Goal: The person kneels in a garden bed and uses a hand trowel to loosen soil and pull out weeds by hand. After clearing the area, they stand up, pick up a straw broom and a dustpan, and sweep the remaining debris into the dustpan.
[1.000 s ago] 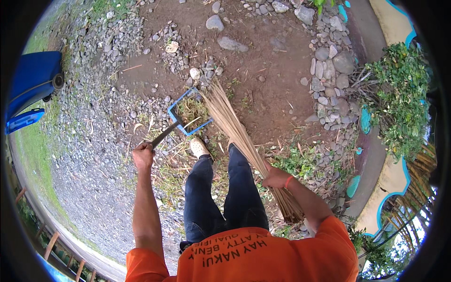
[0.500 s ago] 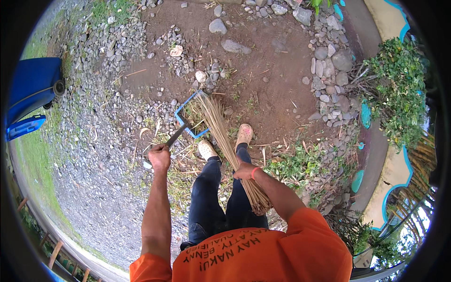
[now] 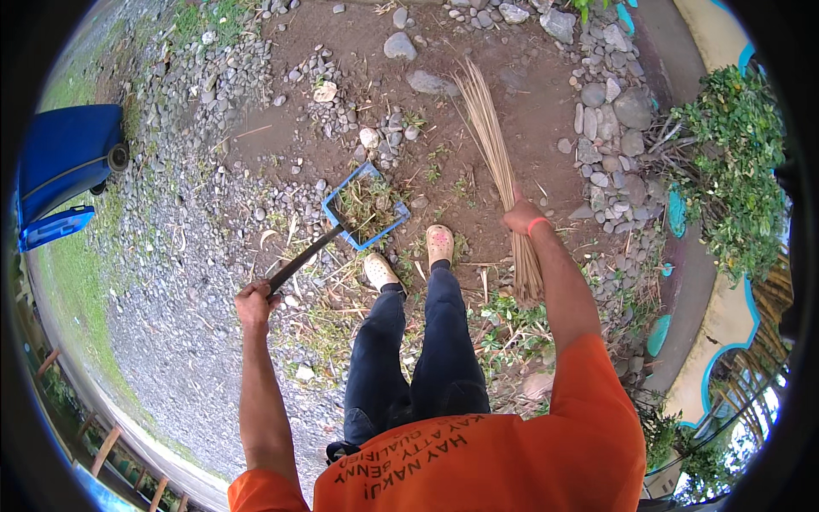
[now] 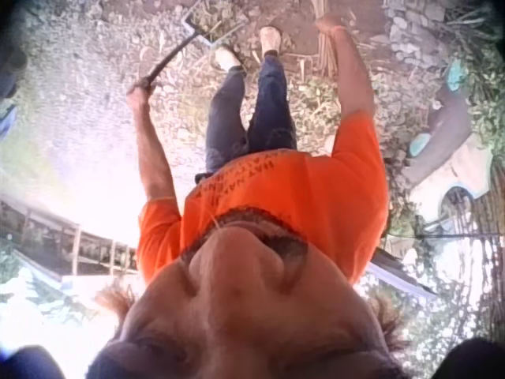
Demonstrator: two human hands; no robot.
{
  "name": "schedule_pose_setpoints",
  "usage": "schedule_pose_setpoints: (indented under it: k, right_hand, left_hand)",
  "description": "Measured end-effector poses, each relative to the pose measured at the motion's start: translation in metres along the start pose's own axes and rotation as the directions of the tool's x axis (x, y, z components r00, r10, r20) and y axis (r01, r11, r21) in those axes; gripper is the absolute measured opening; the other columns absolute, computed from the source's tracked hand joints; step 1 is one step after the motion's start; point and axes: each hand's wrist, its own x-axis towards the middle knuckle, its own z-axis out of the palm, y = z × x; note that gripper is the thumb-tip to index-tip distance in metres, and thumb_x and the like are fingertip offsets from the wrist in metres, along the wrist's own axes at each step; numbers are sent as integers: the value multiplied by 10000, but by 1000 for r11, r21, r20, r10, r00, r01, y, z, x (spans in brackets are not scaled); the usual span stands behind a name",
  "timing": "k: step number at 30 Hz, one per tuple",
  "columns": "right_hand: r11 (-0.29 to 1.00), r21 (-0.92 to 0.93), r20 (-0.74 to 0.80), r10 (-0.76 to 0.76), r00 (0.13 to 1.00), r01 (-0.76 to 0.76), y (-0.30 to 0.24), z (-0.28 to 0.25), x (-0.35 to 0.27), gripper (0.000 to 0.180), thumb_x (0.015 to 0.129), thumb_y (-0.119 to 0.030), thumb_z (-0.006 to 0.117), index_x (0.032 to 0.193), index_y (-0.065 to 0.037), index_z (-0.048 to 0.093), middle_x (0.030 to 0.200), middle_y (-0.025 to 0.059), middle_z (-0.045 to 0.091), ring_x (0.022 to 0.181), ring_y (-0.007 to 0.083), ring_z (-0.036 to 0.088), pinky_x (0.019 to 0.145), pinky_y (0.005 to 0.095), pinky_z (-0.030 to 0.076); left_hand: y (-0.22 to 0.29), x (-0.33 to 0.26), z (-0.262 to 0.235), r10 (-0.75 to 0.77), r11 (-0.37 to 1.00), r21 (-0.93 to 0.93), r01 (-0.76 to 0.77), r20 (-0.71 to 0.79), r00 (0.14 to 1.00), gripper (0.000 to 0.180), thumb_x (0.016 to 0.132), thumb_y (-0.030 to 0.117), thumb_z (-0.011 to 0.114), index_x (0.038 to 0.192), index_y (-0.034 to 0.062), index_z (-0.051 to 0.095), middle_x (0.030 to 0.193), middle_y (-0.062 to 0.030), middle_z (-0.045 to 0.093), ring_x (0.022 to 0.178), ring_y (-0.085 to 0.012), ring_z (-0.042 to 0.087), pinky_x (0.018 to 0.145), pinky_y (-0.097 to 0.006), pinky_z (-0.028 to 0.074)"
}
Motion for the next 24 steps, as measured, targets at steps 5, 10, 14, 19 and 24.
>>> schedule_pose_setpoints:
  k: [5, 10, 14, 19, 24]
  right_hand:
    - [963, -230, 251, -81, 965, 141, -65, 44, 21, 1019, 721, -150, 623, 1543, -94, 25, 1365, 275, 495, 1228, 368, 539, 1039, 395, 441]
    - [913, -298, 483, -109, 869, 280, -26, 49, -76, 988, 741, -90, 604, 1555, -188, 52, 1204, 283, 595, 1125, 396, 594, 971, 440, 479]
    - [902, -288, 532, -127, 837, 320, 19, 13, -134, 1005, 744, -83, 620, 1554, -188, 35, 1083, 268, 644, 1024, 395, 638, 896, 451, 502]
    - [952, -190, 360, -161, 919, 241, 27, -25, -113, 1004, 752, -92, 625, 1550, -157, 19, 1067, 281, 650, 1007, 399, 640, 913, 445, 498]
    - [970, -180, 165, -136, 977, 166, -32, -25, -5, 963, 744, -87, 598, 1545, -120, 63, 1200, 271, 604, 1117, 389, 595, 972, 433, 478]
  left_hand:
    - [19, -19, 10, 28, 1000, -14, -28, -61, 998, 195, 824, 7, 568, 973, -80, 658, 818, -149, 665, 556, -207, 653, 508, -265, 579]
    - [31, -25, 44, 98, 988, 123, -93, -35, 995, 175, 798, 39, 599, 900, -58, 702, 744, -124, 678, 563, -170, 666, 493, -260, 529]
    - [33, -44, 45, 107, 977, 189, -97, -48, 993, 179, 786, 53, 602, 883, -54, 707, 695, -103, 674, 551, -155, 660, 505, -265, 518]
    - [20, -57, 56, 117, 967, 236, -92, -93, 989, 161, 791, 71, 615, 860, -24, 724, 653, -89, 669, 550, -141, 656, 515, -268, 508]
    - [8, -62, 73, 134, 954, 283, -102, -98, 986, 180, 798, 87, 615, 887, -20, 729, 625, -83, 655, 529, -124, 611, 522, -276, 479]
